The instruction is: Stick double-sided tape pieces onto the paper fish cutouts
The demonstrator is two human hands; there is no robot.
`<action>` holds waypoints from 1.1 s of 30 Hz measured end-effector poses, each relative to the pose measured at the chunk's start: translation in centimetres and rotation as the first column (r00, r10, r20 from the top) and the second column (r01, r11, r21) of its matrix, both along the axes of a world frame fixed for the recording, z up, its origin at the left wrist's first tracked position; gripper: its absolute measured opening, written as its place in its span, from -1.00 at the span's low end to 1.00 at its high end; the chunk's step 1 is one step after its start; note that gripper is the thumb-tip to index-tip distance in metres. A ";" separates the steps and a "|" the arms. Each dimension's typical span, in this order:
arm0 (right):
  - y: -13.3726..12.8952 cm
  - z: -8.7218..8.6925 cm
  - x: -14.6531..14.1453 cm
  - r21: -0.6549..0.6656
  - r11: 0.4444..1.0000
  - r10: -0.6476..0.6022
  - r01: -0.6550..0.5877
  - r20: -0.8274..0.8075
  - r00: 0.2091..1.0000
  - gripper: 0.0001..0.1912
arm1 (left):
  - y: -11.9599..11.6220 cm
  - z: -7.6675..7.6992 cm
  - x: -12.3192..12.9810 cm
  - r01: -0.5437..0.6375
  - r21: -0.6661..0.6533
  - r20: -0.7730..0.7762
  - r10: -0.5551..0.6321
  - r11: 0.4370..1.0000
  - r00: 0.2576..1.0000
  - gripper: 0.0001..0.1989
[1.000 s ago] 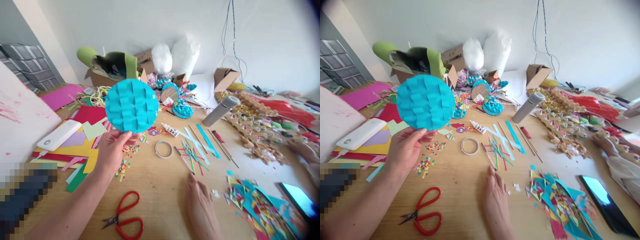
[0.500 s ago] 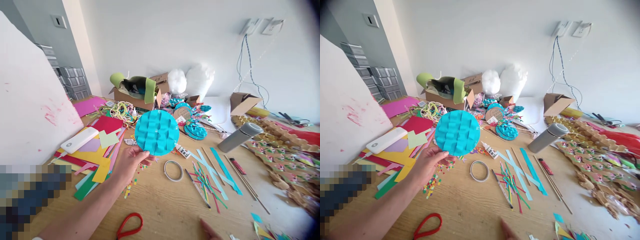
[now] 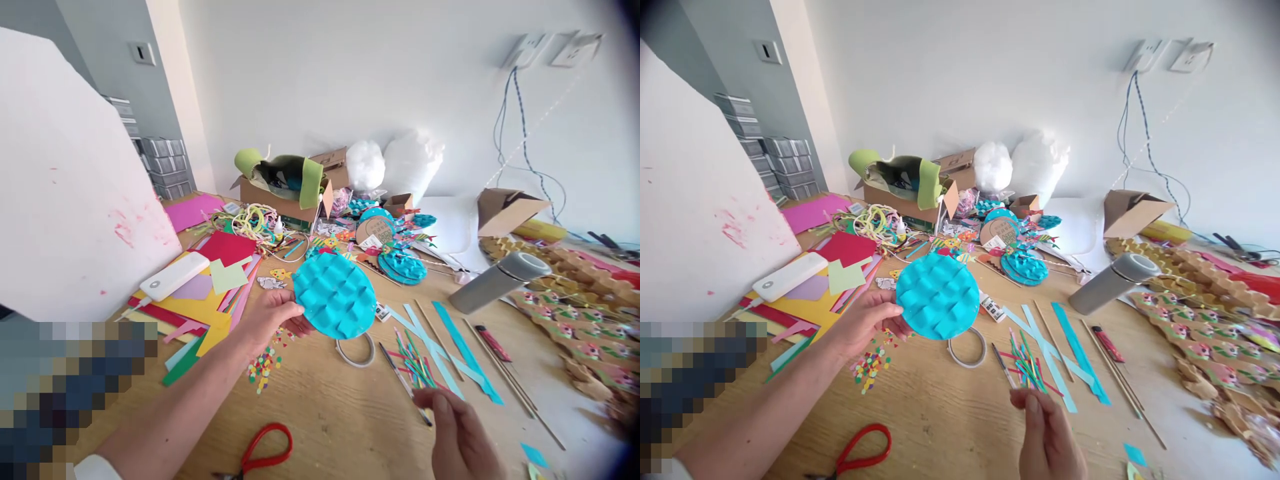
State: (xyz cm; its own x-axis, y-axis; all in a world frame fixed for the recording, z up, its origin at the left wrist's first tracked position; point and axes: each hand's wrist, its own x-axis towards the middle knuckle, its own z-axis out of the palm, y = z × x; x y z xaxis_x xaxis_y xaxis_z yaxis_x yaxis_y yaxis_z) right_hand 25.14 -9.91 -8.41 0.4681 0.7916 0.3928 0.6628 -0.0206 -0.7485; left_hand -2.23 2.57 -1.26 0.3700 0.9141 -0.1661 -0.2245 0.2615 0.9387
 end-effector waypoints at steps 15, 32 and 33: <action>5.2 3.1 -0.2 0.336 0.936 0.107 0.105 -0.555 0.825 -0.72 | 3.1 2.7 -1.0 -0.099 0.145 -0.097 0.113 0.985 0.989 -0.87; 6.3 -0.9 1.0 0.376 0.914 0.017 0.151 -0.409 0.912 -0.76 | 16.3 -3.2 21.1 0.265 -0.141 -0.497 -0.299 0.954 0.815 -0.66; 6.3 -1.1 1.0 0.377 0.914 0.024 0.148 -0.413 0.910 -0.76 | 16.7 -3.3 21.3 0.265 -0.141 -0.513 -0.300 0.954 0.804 -0.64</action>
State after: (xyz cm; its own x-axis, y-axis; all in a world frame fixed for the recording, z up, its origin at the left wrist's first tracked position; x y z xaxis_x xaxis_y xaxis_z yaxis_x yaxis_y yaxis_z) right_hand 26.18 -3.57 -9.47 0.6948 0.5759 0.4308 0.3109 0.2996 -0.9020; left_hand 19.06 19.26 -4.57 0.4519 0.7645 -0.4597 0.3877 0.2958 0.8730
